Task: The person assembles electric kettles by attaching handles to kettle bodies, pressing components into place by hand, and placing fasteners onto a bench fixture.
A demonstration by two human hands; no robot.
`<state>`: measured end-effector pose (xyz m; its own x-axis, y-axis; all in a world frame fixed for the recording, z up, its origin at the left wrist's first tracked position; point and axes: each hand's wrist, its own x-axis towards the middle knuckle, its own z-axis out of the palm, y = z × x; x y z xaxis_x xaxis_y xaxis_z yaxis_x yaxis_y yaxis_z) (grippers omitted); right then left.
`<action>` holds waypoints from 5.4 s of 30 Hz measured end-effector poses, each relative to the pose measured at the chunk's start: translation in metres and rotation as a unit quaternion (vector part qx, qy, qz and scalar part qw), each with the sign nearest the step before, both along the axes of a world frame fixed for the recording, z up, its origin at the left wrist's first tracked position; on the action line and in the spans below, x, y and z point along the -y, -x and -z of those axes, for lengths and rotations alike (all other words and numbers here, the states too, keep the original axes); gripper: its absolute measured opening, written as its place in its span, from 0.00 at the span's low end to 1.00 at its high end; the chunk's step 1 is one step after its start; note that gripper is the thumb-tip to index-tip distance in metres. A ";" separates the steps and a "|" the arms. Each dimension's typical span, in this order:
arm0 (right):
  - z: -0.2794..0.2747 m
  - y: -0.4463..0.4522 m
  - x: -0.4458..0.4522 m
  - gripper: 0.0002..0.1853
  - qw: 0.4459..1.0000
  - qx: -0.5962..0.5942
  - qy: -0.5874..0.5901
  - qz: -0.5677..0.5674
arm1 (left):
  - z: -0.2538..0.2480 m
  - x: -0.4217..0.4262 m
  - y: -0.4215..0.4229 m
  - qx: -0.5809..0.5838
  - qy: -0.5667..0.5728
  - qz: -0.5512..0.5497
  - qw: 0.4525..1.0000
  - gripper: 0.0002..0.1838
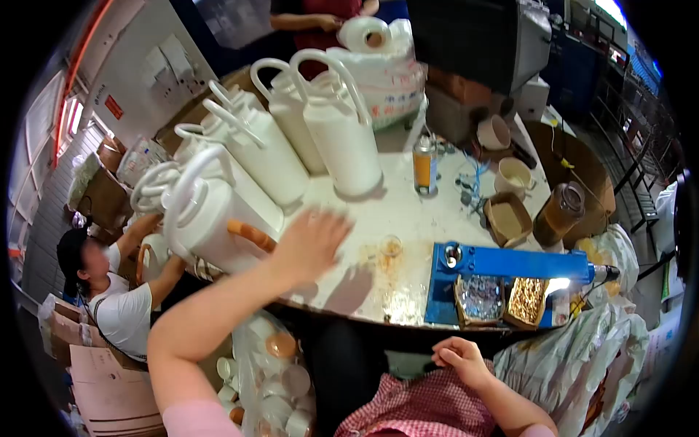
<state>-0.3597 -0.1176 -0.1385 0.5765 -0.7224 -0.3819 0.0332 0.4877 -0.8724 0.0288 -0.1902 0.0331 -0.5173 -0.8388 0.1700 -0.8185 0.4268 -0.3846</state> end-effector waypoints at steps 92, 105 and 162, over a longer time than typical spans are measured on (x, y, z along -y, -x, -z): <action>-0.146 -0.026 0.133 0.06 0.878 -0.084 0.451 0.133 | 0.092 -0.266 0.092 -0.670 -0.108 -0.274 0.681 0.19; -0.184 -0.043 0.160 0.08 0.780 -0.247 0.574 -0.028 | 0.092 -0.257 0.089 -0.701 -0.112 -0.255 0.657 0.21; -0.148 -0.041 0.159 0.09 0.428 -0.224 0.871 0.093 | 0.088 -0.257 0.100 -0.662 -0.093 -0.239 0.704 0.19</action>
<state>-0.3188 -0.2767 0.0092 0.5969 -0.1539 0.7874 -0.4305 -0.8896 0.1525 -0.0710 0.0669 -0.0552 0.3407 -0.9346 0.1021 -0.4734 -0.0767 0.8775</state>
